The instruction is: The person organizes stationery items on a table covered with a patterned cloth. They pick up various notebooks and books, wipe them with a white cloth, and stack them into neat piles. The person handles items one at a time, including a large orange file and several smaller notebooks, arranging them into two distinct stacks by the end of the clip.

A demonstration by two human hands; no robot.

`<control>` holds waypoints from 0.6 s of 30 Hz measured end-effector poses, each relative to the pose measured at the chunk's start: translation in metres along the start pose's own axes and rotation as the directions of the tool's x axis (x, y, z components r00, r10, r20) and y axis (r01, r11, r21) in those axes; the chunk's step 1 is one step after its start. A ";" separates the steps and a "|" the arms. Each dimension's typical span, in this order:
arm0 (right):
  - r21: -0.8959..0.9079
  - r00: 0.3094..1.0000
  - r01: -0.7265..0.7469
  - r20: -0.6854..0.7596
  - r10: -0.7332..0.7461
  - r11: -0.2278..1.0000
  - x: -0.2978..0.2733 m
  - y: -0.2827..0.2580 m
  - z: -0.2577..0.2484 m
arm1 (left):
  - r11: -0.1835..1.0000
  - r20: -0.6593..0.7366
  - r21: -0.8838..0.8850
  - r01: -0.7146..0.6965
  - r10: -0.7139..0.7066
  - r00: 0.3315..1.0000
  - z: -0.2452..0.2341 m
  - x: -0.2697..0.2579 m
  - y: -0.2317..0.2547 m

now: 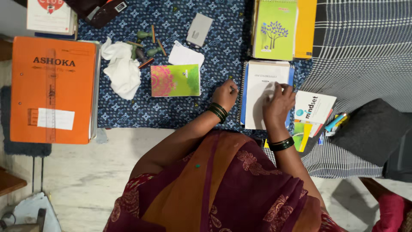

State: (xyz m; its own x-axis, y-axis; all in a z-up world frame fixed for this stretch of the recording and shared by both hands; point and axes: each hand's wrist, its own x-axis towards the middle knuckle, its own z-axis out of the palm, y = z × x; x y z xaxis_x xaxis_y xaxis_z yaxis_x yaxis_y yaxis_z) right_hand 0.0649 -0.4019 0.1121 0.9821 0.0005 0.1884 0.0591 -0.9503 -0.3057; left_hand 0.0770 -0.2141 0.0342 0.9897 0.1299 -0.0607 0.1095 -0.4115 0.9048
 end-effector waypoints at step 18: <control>0.554 0.879 0.279 0.181 -0.441 0.784 -0.011 -0.094 0.077 | 0.950 -0.361 0.309 -0.052 0.168 0.917 -0.126 -0.009 -0.044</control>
State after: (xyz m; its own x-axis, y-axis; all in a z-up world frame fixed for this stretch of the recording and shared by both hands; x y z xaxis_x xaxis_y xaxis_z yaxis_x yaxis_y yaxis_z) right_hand 0.0621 -0.2888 0.0663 0.8698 0.4755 0.1318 0.4198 -0.5727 -0.7041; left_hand 0.0517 -0.0831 0.0478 0.8928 0.3759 0.2481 0.0811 -0.6761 0.7323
